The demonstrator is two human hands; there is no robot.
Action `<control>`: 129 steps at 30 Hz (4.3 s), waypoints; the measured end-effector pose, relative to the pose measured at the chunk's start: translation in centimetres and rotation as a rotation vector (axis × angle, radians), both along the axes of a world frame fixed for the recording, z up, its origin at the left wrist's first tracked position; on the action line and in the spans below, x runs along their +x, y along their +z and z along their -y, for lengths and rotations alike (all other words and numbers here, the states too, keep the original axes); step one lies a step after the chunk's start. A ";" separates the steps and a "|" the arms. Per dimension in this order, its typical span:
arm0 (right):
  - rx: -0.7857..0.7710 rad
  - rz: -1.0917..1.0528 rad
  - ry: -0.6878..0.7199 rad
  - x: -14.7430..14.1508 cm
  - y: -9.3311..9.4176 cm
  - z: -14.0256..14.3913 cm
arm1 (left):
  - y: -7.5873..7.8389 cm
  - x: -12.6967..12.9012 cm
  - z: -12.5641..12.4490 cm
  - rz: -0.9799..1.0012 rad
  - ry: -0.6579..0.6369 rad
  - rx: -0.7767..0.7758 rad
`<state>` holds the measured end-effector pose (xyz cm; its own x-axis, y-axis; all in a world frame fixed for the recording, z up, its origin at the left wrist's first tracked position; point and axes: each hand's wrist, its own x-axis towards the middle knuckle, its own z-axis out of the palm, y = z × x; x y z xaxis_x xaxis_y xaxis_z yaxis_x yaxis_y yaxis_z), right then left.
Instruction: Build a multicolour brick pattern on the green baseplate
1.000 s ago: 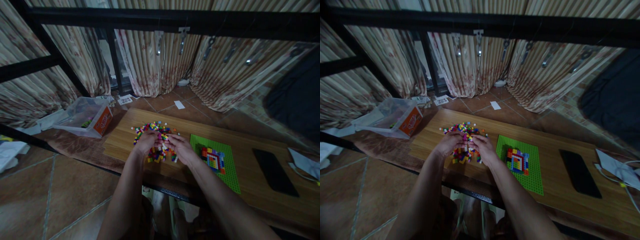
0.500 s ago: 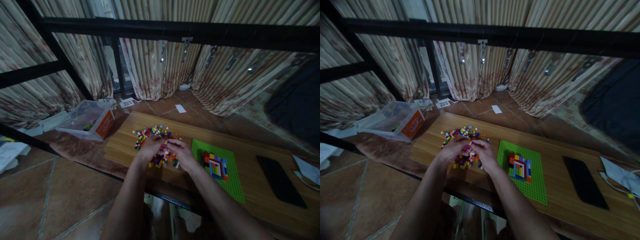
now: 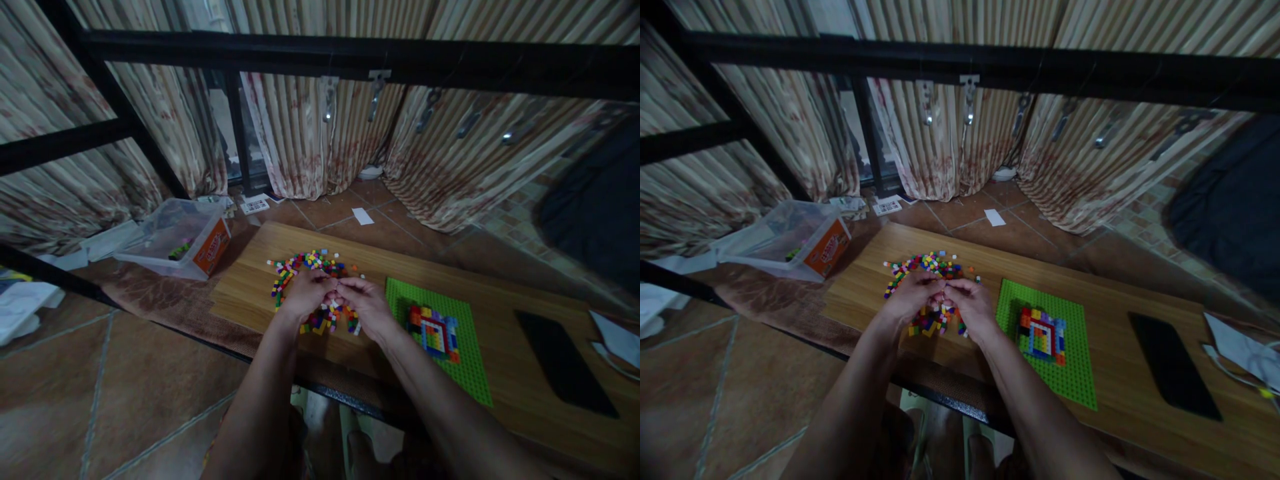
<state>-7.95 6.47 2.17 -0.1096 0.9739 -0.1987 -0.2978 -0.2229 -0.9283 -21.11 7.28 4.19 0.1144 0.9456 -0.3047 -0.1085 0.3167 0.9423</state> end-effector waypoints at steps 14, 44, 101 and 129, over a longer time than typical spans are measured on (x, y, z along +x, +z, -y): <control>-0.027 -0.049 -0.018 -0.1 -0.6 -0.4 | 0.3 -0.8 -0.1 0.089 0.013 -0.051; 0.521 0.779 -0.028 -0.1 0.2 0.1 | 0.7 -1.0 0.3 0.160 0.050 -0.072; 0.464 1.458 -0.247 17.5 0.3 5.9 | 2.3 0.8 -1.5 -1.337 -0.121 0.239; 0.354 1.100 -0.146 20.9 -1.8 4.6 | 0.8 -0.3 -2.6 -1.300 -0.115 0.280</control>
<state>13.00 1.87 0.36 0.0706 0.9831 0.1686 0.7057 0.0702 -0.7050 -21.37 9.86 4.94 -0.0271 0.9983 -0.0508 0.9264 0.0441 0.3739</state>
